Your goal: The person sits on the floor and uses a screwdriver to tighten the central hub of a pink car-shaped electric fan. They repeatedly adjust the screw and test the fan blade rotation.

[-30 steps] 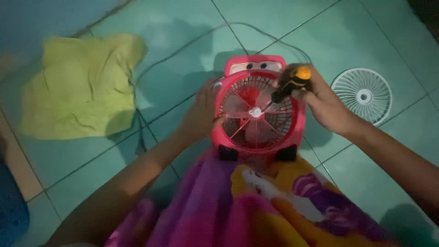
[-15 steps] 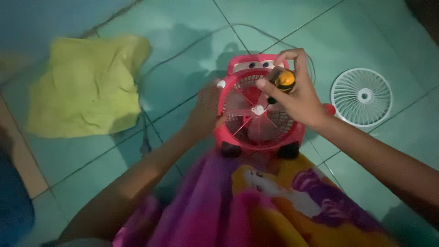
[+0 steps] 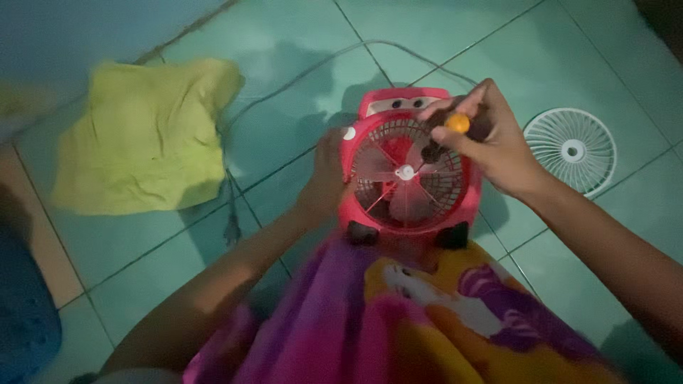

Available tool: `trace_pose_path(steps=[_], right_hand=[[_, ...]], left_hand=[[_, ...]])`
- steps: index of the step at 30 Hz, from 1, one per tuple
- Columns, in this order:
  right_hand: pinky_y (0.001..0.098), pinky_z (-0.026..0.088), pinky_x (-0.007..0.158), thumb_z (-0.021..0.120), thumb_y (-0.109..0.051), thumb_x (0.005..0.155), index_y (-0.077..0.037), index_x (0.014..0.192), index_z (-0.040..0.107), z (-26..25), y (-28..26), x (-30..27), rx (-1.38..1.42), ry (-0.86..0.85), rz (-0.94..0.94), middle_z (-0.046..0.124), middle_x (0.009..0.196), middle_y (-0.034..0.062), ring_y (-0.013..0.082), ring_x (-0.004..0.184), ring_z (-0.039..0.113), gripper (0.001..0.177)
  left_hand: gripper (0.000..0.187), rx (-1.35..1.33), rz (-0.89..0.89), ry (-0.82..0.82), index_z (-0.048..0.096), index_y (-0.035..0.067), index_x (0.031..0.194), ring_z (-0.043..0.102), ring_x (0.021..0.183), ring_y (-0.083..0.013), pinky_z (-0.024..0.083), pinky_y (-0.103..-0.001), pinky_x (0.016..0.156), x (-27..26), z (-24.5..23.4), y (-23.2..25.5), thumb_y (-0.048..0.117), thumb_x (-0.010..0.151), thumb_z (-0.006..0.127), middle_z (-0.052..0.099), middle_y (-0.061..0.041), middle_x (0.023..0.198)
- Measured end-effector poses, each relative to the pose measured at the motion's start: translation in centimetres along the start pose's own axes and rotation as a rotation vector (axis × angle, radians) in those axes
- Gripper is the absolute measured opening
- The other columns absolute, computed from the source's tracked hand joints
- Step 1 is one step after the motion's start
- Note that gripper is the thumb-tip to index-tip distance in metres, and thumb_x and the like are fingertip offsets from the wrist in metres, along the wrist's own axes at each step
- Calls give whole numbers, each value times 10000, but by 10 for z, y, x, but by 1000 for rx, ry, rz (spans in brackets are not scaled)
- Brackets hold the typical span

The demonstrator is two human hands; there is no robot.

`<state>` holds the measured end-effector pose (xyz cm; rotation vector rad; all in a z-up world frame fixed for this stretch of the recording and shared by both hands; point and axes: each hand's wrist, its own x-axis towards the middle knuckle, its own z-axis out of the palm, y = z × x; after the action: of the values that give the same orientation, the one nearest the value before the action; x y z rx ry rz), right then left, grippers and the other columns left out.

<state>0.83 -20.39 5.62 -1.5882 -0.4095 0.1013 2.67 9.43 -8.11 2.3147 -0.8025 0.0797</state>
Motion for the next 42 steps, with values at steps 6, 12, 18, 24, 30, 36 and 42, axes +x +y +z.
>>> trace_pose_path(steps=[6, 12, 18, 24, 30, 36, 42], right_hand=[[374, 549, 852, 583, -197, 1060, -95, 1151, 493, 6, 5, 13, 49, -33, 224, 571, 1006, 64, 194, 921, 603, 164], [392, 547, 978, 492, -451, 1030, -111, 1339, 547, -5, -17, 18, 126, -200, 351, 533, 1273, 71, 197, 1209, 560, 463], [429, 501, 1063, 584, -324, 1054, -112, 1222, 615, -20, -32, 16, -341, -283, 114, 551, 1276, 113, 261, 1281, 554, 272], [312, 555, 908, 706, -100, 931, -113, 977, 419, -3, -24, 22, -25, -345, 55, 599, 1183, 72, 191, 1180, 638, 291], [325, 494, 763, 555, -236, 1030, -109, 1107, 533, 18, -17, 25, 24, -256, 352, 549, 936, 52, 162, 892, 557, 150], [332, 436, 1085, 438, -370, 1099, -99, 1246, 552, 11, -10, 17, -33, -221, 172, 584, 1236, 53, 153, 1220, 559, 329], [362, 592, 973, 725, -116, 930, -52, 1116, 636, 1, -3, 9, -4, -76, 120, 604, 1462, 125, 156, 1141, 655, 216]], left_hand=[[946, 101, 130, 56, 136, -32, 1567, 192, 1495, -552, 187, -665, 1224, -6, 6, -8, 113, 884, 774, 197, -322, 1585], [917, 130, 7, -27, 162, -114, 1538, 225, 1425, -594, 210, -643, 1171, -5, 16, -17, 189, 880, 725, 216, -383, 1543], [858, 85, 62, 0, 188, -102, 1539, 315, 1417, -553, 257, -607, 1216, -12, 12, -21, 222, 933, 701, 298, -341, 1536], [855, 44, 172, 69, 252, -71, 1494, 330, 1367, -508, 261, -637, 1135, -3, 9, -14, 264, 883, 748, 337, -319, 1458], [854, 172, 112, 80, 247, -51, 1523, 235, 1496, -539, 276, -634, 1233, -8, -2, -5, 202, 876, 744, 314, -296, 1503], [822, -1, -4, -83, 200, -104, 1549, 273, 1462, -531, 324, -588, 1192, -4, -2, -7, 184, 934, 663, 271, -346, 1567], [830, 164, 101, -35, 215, -129, 1497, 312, 1394, -561, 294, -621, 1178, -5, 4, -16, 187, 923, 724, 300, -367, 1495]])
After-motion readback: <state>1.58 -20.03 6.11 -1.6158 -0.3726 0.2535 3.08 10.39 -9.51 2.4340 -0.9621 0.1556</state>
